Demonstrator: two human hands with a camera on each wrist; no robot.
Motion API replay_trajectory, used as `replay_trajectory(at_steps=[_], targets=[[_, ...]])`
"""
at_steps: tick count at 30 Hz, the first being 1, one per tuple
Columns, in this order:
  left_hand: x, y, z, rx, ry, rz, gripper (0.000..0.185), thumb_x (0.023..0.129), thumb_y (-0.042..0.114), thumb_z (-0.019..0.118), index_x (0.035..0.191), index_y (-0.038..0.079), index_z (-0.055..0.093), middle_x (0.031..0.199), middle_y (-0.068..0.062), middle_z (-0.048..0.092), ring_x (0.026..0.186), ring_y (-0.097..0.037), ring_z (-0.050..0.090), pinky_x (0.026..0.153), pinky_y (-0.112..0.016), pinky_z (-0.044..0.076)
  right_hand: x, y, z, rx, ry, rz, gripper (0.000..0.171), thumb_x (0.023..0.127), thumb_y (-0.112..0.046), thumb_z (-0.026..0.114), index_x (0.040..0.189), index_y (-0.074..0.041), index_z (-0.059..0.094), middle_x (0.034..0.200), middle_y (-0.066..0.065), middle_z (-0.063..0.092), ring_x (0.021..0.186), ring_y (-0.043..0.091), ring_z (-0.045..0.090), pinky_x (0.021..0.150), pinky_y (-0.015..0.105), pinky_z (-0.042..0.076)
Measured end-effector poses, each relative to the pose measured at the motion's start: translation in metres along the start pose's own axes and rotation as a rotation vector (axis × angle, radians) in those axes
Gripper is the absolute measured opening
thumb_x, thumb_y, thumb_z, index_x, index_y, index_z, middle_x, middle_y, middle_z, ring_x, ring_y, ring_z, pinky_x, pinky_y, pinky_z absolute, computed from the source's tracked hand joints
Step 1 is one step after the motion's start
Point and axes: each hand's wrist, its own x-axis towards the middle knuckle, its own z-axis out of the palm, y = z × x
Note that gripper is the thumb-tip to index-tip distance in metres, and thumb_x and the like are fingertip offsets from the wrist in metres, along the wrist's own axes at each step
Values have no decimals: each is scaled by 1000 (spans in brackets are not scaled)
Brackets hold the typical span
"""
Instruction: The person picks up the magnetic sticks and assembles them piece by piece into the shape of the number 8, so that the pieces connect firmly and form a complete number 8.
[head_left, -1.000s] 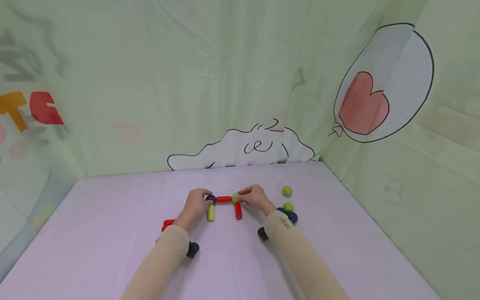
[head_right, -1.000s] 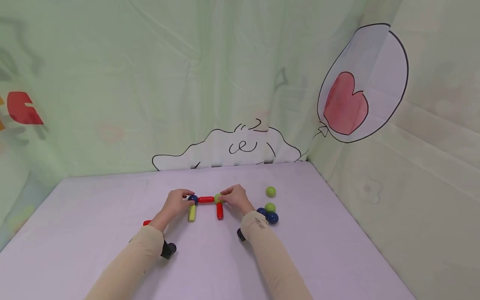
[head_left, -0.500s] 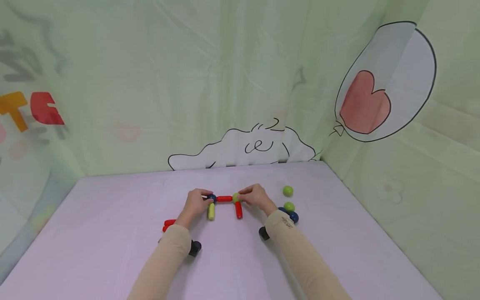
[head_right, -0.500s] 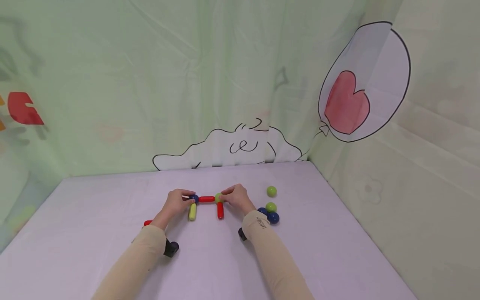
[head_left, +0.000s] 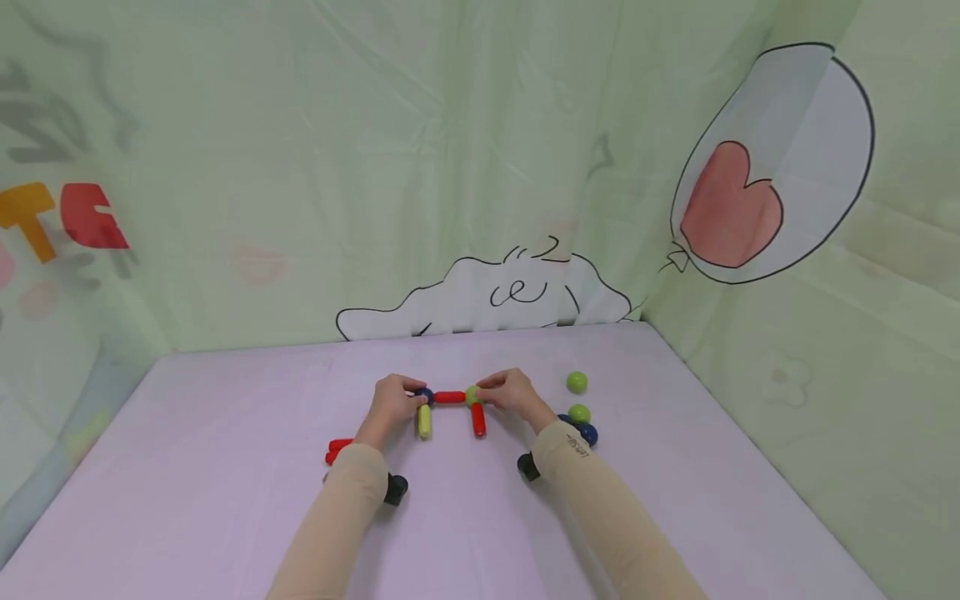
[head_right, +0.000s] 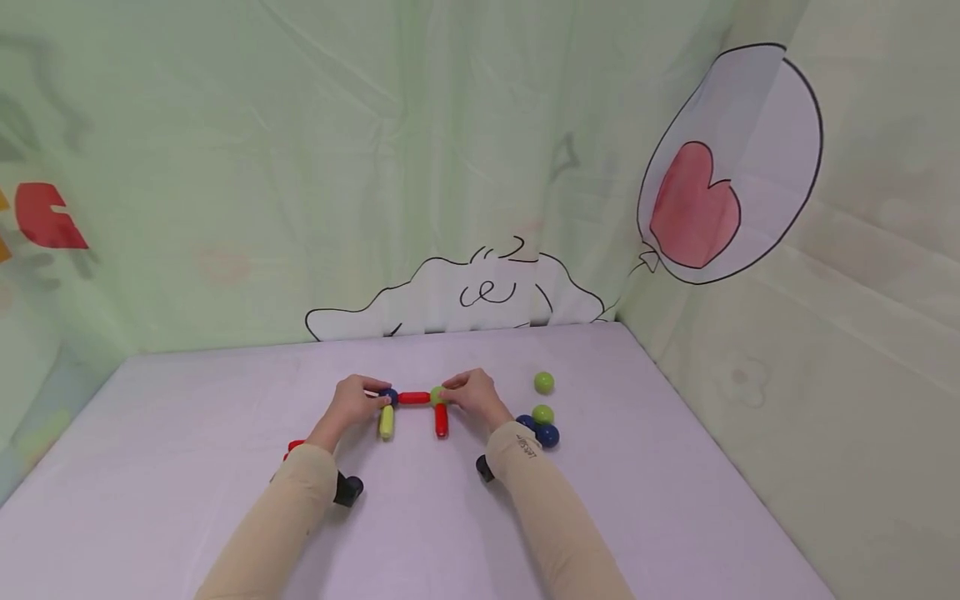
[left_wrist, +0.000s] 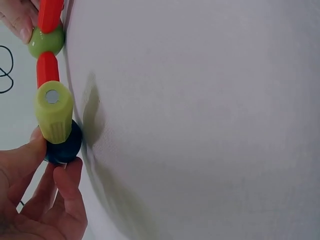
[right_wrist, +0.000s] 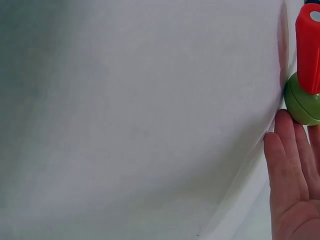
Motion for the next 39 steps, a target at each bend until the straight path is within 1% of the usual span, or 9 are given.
replay_trajectory(at_steps=[4, 10, 16, 21, 24, 28, 30, 35, 39], targets=[[-1, 1, -1, 6, 6, 2, 24, 78, 9, 60, 102, 8, 63, 106, -13, 54, 91, -23, 49, 75, -31, 44, 2, 1, 3, 1, 7, -3, 28, 72, -25, 66, 97, -13, 63, 93, 4, 59, 75, 16, 53, 64, 23, 45], [-3, 3, 0, 11, 25, 6, 23, 77, 9, 61, 100, 7, 64, 104, -14, 55, 89, -22, 50, 75, -32, 44, 3, 4, 4, 20, -1, 0, 30, 73, -27, 65, 100, -14, 62, 96, 4, 57, 81, 16, 52, 69, 24, 46], [-4, 4, 1, 32, 33, 18, 24, 77, 9, 61, 100, 6, 63, 104, -14, 56, 89, -22, 50, 77, -32, 44, 1, 3, 2, 21, -28, -6, 33, 76, -28, 62, 106, -14, 60, 103, 6, 56, 82, 17, 53, 68, 24, 46], [-5, 5, 1, 50, 41, 36, 23, 77, 9, 62, 100, 5, 63, 102, -14, 57, 88, -22, 51, 76, -33, 44, 0, 2, -1, -18, -57, -32, 36, 78, -30, 60, 111, -15, 56, 107, 7, 55, 79, 16, 54, 66, 23, 46], [-5, 5, 1, 50, 41, 33, 23, 77, 9, 62, 100, 5, 63, 102, -14, 57, 92, -23, 51, 79, -34, 42, -2, 3, -6, -37, -70, -54, 38, 78, -30, 59, 113, -14, 55, 107, 7, 55, 78, 15, 55, 65, 24, 47], [-4, 5, 2, 41, 38, 17, 24, 77, 9, 62, 100, 6, 63, 103, -14, 56, 99, -26, 49, 83, -36, 40, -5, 5, -13, -40, -75, -77, 39, 78, -30, 60, 114, -13, 54, 109, 8, 54, 80, 17, 56, 67, 26, 47], [-3, 4, 3, 39, 41, 8, 24, 76, 9, 62, 100, 6, 63, 103, -14, 56, 100, -26, 49, 84, -36, 39, -7, 5, -16, -35, -78, -99, 39, 79, -28, 60, 114, -12, 54, 109, 8, 54, 83, 17, 56, 69, 27, 47], [-1, 3, 5, 58, 50, 13, 24, 76, 9, 62, 100, 6, 63, 104, -13, 56, 99, -25, 49, 83, -36, 40, -15, 6, -26, 5, -95, -167, 39, 80, -22, 59, 115, -7, 52, 108, 8, 55, 90, 18, 54, 73, 29, 46], [-1, 3, 6, 63, 54, 17, 25, 77, 10, 62, 102, 7, 63, 105, -13, 56, 99, -24, 50, 82, -35, 41, -19, 9, -34, 36, -103, -189, 42, 80, -23, 59, 117, -5, 51, 107, 9, 56, 91, 19, 55, 75, 30, 46]])
